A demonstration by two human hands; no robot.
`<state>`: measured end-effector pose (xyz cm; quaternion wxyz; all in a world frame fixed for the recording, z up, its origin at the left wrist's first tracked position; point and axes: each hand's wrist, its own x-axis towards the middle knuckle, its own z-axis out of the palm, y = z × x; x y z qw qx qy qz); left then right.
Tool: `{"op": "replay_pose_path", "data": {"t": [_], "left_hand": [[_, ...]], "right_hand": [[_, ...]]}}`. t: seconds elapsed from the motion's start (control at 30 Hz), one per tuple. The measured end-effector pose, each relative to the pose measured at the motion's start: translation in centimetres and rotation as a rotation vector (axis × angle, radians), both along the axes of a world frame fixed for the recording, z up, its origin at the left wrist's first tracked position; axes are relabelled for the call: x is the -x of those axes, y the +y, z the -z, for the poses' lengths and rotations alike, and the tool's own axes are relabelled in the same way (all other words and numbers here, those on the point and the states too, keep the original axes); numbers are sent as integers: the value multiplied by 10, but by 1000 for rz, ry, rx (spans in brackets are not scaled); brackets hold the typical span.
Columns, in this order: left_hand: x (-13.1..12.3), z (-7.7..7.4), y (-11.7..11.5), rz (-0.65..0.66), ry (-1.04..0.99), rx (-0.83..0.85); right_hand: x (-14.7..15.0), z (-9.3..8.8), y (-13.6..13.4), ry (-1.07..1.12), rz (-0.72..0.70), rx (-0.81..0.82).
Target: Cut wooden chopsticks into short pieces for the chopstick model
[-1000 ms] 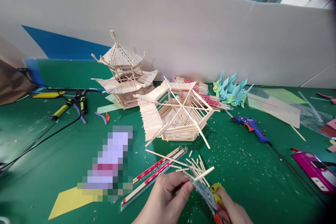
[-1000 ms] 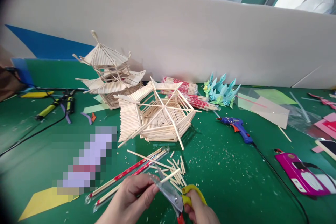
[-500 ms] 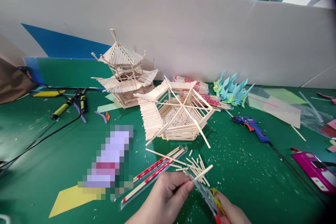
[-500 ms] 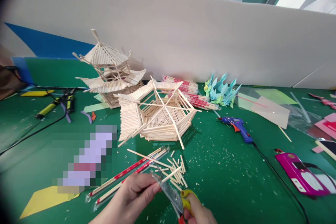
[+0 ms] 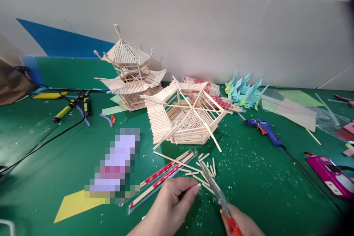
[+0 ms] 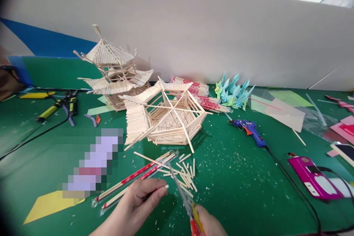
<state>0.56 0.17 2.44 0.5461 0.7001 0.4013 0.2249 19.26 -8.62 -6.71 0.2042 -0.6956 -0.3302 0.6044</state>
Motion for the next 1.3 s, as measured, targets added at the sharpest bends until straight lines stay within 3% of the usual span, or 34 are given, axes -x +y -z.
{"op": "replay_pose_path", "data": {"t": [0.13,0.23,0.3,0.47,0.57,0.7,0.77,0.87,0.97,1.13,1.3], "left_hand": [[3,5,-1,-76,88,-35],[7,10,-1,-109,140,-65],[10,13,-1,-136,144,-101],[12,15,1,-158,159,-198],[11,14,3,-154,172,-263],[10,14,2,-145,186,-335],[9,16,2,-117,205,-358],[6,23,-1,-73,257,-424],[3,33,-6,-40,335,-507],[-2,49,-14,-12,464,-623],[-8,56,-13,21,556,-697]], "right_hand": [[-12,-28,-4,19,1,-79],[-28,-57,0,-186,-60,-250],[-40,-65,5,-344,-50,-306],[-66,-49,17,-810,-126,-361],[-78,-39,18,-984,-201,-367],[-82,-45,20,-1187,-280,-606],[-75,-50,23,-1180,-269,-705],[-53,-52,33,-983,-246,-768],[-28,-48,48,-839,-338,-791],[-7,-48,74,-875,-476,-728],[1,-56,89,-986,-604,-642]]}}
